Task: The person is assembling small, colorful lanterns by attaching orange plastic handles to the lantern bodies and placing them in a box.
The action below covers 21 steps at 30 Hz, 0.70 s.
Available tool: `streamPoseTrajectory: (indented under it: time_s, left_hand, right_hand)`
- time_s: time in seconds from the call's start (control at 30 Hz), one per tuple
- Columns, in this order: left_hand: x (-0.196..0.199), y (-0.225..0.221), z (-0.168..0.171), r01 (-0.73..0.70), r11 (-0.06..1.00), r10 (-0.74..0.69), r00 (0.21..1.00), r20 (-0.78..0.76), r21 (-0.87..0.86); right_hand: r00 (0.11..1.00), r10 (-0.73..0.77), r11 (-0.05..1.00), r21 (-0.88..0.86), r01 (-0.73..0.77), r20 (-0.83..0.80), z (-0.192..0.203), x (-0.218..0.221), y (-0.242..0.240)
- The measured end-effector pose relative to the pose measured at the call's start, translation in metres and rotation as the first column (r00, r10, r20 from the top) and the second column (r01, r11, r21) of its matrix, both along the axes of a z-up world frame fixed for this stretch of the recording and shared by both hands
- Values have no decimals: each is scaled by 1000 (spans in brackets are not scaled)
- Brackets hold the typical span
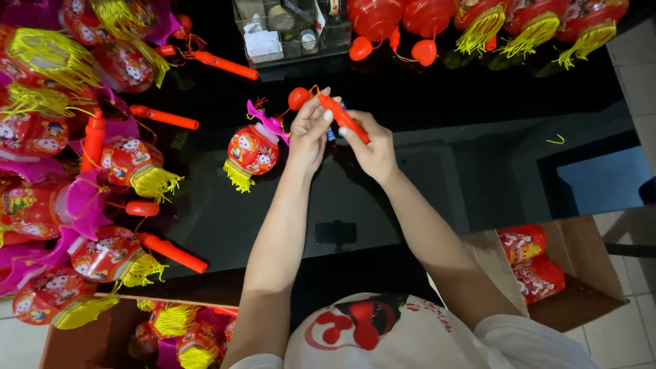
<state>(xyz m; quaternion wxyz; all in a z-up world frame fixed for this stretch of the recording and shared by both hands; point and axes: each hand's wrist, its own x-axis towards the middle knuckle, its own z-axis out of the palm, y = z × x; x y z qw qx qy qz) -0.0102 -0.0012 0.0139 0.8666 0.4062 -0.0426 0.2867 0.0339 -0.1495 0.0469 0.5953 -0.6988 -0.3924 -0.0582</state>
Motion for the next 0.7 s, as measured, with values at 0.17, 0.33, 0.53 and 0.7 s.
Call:
streamPoseTrajectory:
  time_s: [0.17,0.33,0.53,0.7]
  left_hand:
    - [-8,0,17,-6,994,8,1000,-21,108]
    - [-33,-14,53,-48,971,67,995,-76,233]
    - [-33,-17,39,-123,951,152,985,-82,285]
    - [-35,-20,52,-281,923,321,939,-121,264]
  right_hand:
    - [933,151,986,118,-118,-326,-26,13,0]
    - [715,335,934,315,-168,-613,-16,12,0]
    - [573,455,888,392,-240,-682,-18,9,2]
    - [983,148,980,152,-131,-112,3,1,-4]
